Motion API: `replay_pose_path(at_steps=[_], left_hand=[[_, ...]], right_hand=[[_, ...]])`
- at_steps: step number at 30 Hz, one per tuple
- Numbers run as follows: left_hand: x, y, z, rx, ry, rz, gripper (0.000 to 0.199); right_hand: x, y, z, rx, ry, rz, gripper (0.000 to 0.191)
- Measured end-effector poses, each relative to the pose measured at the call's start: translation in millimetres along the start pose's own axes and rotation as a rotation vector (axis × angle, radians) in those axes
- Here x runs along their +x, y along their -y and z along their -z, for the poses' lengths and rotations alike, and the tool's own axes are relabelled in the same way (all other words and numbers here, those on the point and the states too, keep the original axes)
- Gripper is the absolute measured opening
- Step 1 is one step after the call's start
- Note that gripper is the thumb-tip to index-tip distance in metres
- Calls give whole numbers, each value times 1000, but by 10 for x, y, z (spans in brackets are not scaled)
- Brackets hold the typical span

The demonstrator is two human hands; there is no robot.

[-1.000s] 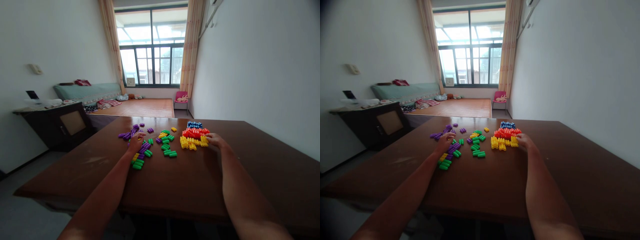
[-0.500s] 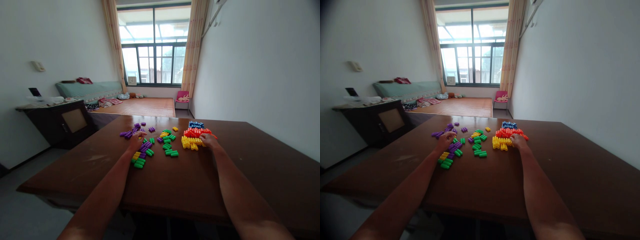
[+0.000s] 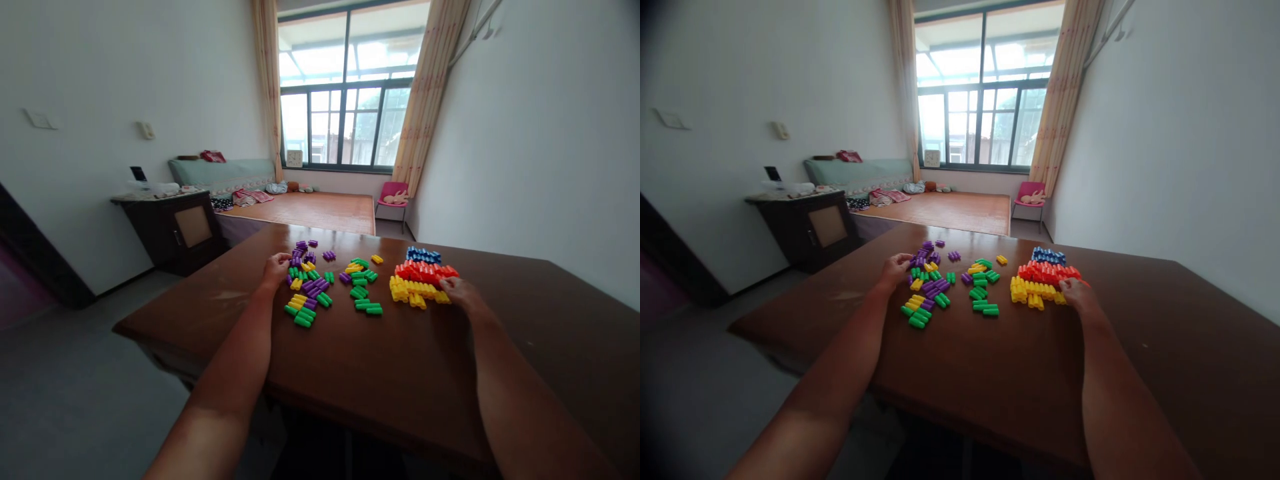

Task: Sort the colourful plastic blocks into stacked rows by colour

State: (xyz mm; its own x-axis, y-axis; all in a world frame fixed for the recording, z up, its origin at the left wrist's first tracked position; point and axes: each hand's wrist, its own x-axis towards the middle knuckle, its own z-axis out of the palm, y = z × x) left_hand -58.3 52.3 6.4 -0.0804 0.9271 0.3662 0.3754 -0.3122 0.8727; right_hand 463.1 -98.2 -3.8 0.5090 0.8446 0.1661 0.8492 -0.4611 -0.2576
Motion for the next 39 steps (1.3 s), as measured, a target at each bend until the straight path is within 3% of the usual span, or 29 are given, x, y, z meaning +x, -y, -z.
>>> replay_pose_path(at_steps=[4, 9, 14, 19, 22, 24, 27, 30, 32, 35, 39], left_hand=[[-65, 34, -89, 292, 129, -107, 24], [-144, -79, -243, 549, 224, -361, 49], [-132, -148, -319, 628, 340, -338, 39], [-136, -143, -285, 643, 292, -367, 25], [-177, -273, -303, 498, 179, -422, 29], [-246, -421, -357, 347, 168, -464, 32], [-427, -643, -498, 144, 325, -496, 36], [-640, -783, -661, 10, 508, -471, 47], [-753, -832, -745, -36, 566, -448, 50], [-851, -885, -796, -90, 603, -426, 46], [-891, -956, -760, -110, 628, -397, 46]], right_hand=[[-36, 34, 24, 56, -107, 10, 41], [-108, 180, 36, 102, -207, 93, 39], [-183, 322, 52, 98, -178, 102, 38], [-254, 412, 117, 106, -230, 151, 36], [-331, 590, 201, 178, -337, 235, 37], [-428, 807, 259, 272, -379, 336, 36], [-653, 1226, 300, 439, -304, 555, 34], [-902, 1599, 255, 573, -110, 765, 32], [-1031, 1761, 195, 631, 4, 856, 34], [-1138, 1883, 112, 682, 64, 880, 37], [-1135, 1905, 98, 757, 147, 803, 35]])
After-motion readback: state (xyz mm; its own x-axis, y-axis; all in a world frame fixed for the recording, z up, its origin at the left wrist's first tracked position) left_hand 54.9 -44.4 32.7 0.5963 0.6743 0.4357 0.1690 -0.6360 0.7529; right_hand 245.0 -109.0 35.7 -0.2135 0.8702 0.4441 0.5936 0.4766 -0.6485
